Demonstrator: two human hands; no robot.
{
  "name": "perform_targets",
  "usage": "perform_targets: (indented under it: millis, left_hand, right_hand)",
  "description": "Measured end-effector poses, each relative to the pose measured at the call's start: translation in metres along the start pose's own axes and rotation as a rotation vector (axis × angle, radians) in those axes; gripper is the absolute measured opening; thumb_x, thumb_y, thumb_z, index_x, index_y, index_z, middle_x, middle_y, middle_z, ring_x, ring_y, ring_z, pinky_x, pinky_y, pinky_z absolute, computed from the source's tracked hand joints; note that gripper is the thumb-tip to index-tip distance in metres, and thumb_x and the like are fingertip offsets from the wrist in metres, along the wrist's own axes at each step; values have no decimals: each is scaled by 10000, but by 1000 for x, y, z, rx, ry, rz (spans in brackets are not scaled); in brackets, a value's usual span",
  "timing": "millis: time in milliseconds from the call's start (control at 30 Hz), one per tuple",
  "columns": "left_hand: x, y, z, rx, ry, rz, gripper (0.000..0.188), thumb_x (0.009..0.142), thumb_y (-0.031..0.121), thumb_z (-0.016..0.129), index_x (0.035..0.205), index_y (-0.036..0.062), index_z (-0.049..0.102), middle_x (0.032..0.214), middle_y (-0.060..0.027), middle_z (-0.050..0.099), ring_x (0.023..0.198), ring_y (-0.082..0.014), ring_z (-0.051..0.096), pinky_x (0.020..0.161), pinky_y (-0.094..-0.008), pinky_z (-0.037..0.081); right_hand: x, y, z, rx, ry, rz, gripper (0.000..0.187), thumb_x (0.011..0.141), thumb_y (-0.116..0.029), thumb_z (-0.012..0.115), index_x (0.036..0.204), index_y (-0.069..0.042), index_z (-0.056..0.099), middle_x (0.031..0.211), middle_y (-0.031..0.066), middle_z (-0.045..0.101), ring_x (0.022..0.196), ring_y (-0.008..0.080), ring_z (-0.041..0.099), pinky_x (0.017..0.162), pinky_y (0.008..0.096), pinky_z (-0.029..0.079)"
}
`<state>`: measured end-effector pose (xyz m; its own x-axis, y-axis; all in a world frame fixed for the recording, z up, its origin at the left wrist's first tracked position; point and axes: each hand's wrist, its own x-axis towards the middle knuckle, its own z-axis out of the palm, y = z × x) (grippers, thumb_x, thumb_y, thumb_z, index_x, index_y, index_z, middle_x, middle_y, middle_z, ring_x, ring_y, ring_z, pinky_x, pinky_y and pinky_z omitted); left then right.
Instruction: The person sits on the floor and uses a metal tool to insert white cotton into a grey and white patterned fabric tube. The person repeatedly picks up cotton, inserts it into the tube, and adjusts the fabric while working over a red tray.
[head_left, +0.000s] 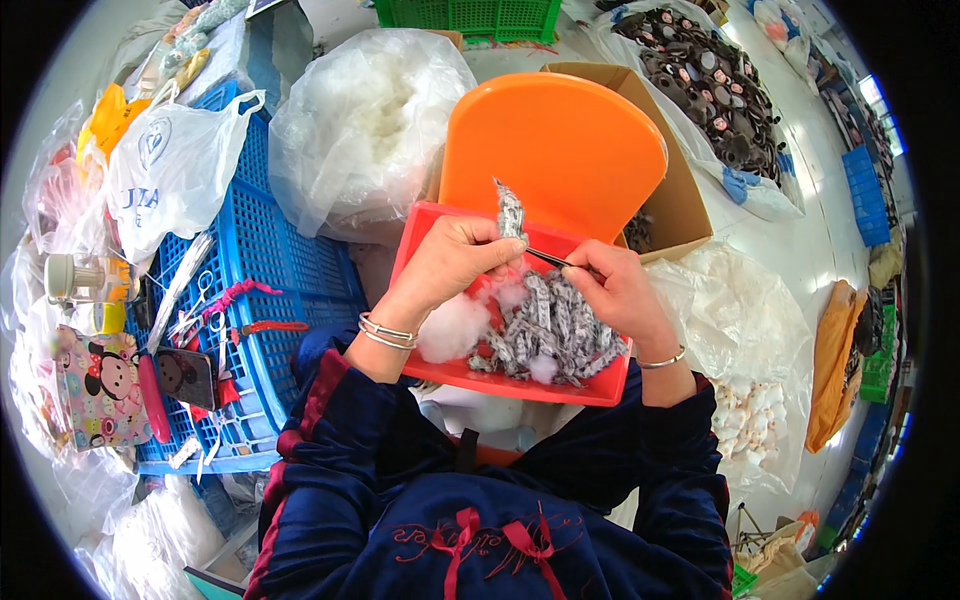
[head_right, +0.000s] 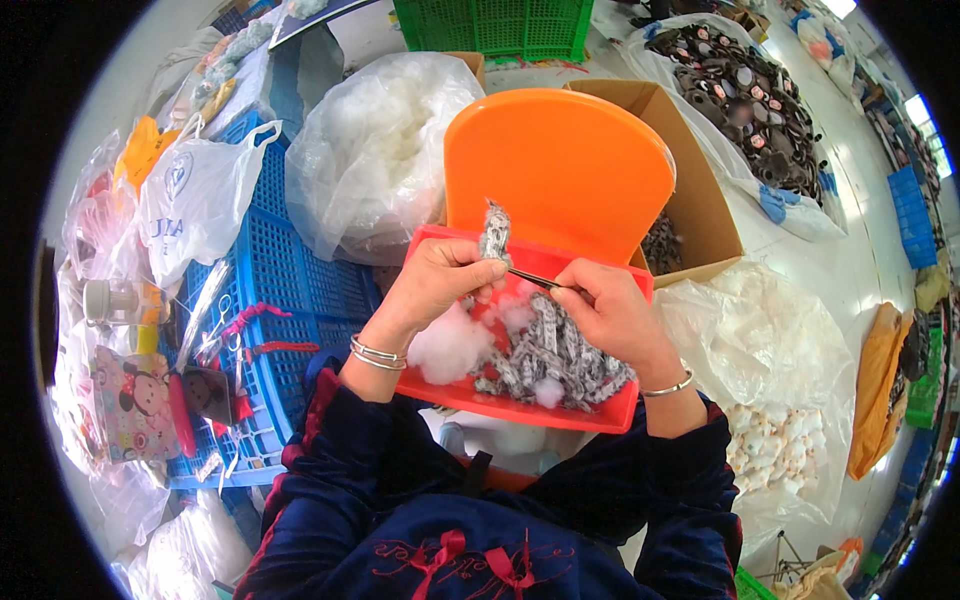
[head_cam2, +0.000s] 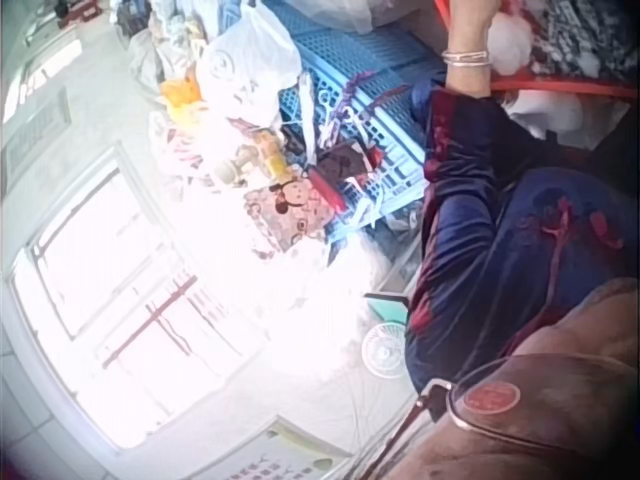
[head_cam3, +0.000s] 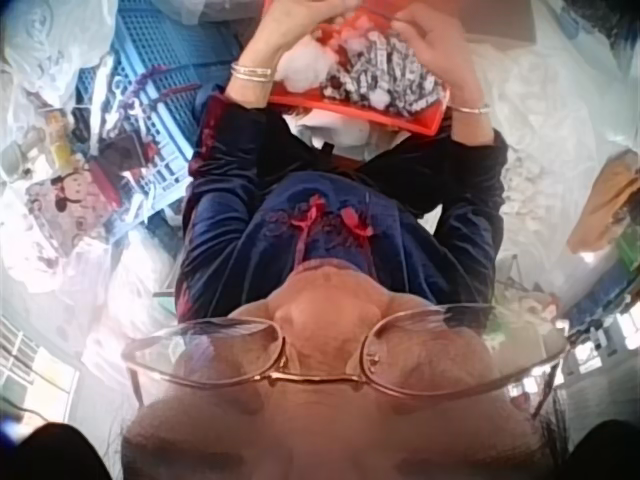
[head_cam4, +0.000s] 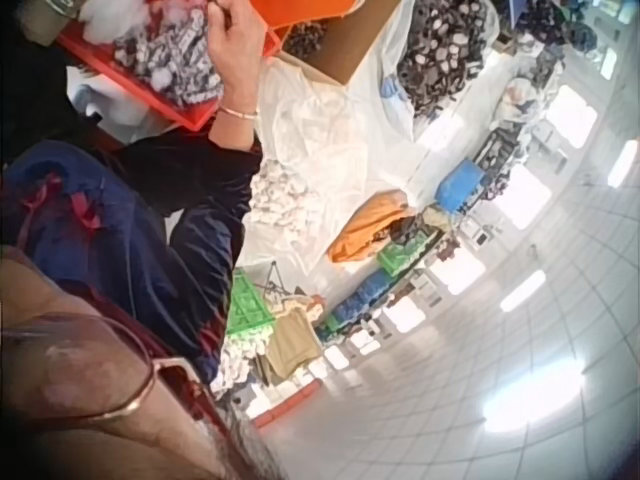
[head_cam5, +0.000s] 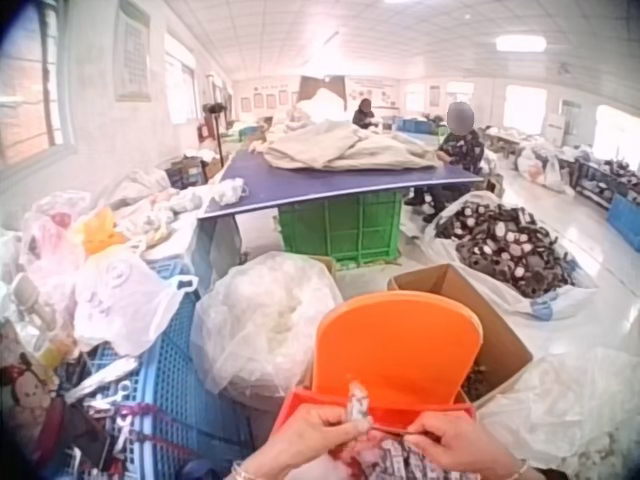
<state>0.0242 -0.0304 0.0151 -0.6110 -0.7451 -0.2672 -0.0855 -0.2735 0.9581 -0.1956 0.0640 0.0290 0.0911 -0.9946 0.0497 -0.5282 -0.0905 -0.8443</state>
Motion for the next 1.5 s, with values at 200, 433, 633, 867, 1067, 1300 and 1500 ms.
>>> perform_targets:
  millis: [200, 433, 633, 867, 1067, 1300, 1500]
  left_hand:
    - [2, -9, 10, -185, 70, 52, 192, 920, 183, 670, 938, -1, 720, 781, -13, 675, 662, -55, 582, 598, -197, 459]
    - [2, -10, 16, -189, 131, 135, 253, 952, 214, 627, 1004, -21, 704, 814, -29, 678, 682, -60, 579, 632, -189, 453]
    - [0, -11, 18, -291, 223, 219, 301, 991, 246, 564, 998, -24, 696, 751, -8, 624, 639, -64, 529, 584, -197, 406]
    - [2, -26, 31, -462, 241, 307, 272, 1000, 219, 550, 960, -17, 678, 659, 41, 479, 595, -46, 433, 549, -217, 352]
    - [-2, -24, 37, -318, 248, 261, 262, 988, 214, 569, 957, -23, 677, 650, 42, 505, 605, -46, 456, 569, -211, 373]
    - [2, -2, 3, -171, 225, 194, 236, 923, 193, 657, 762, 22, 658, 631, 25, 557, 583, -47, 494, 547, -212, 375]
    - [2, -7, 5, -142, 160, 228, 256, 911, 226, 675, 761, 18, 661, 670, 26, 595, 598, -39, 521, 547, -208, 407]
  right_hand:
    - [-4, 15, 33, 333, 83, 125, 75, 929, -68, 599, 890, -6, 582, 701, -23, 539, 624, 42, 439, 547, 225, 360]
    - [-2, 11, 42, 440, 136, 128, 80, 949, -74, 576, 916, -2, 568, 748, -39, 547, 669, 28, 438, 584, 205, 372]
    - [1, 4, 45, 331, 158, 62, 72, 944, -67, 586, 922, -1, 565, 741, -21, 544, 678, 39, 456, 595, 217, 390]
    - [1, -1, 57, 527, 144, 107, 93, 967, -94, 575, 933, -8, 564, 762, -35, 544, 687, 30, 460, 602, 202, 390]
    - [2, -6, 59, 539, 173, 125, 100, 970, -101, 571, 935, -8, 570, 752, -36, 551, 685, 28, 469, 601, 202, 397]
    - [5, 8, 44, 336, 173, 34, 86, 943, -82, 599, 925, 1, 587, 741, -25, 570, 668, 37, 472, 586, 214, 395]
    - [2, 7, 42, 384, 141, 58, 85, 945, -78, 590, 947, 6, 597, 778, -37, 567, 693, 29, 462, 603, 201, 380]
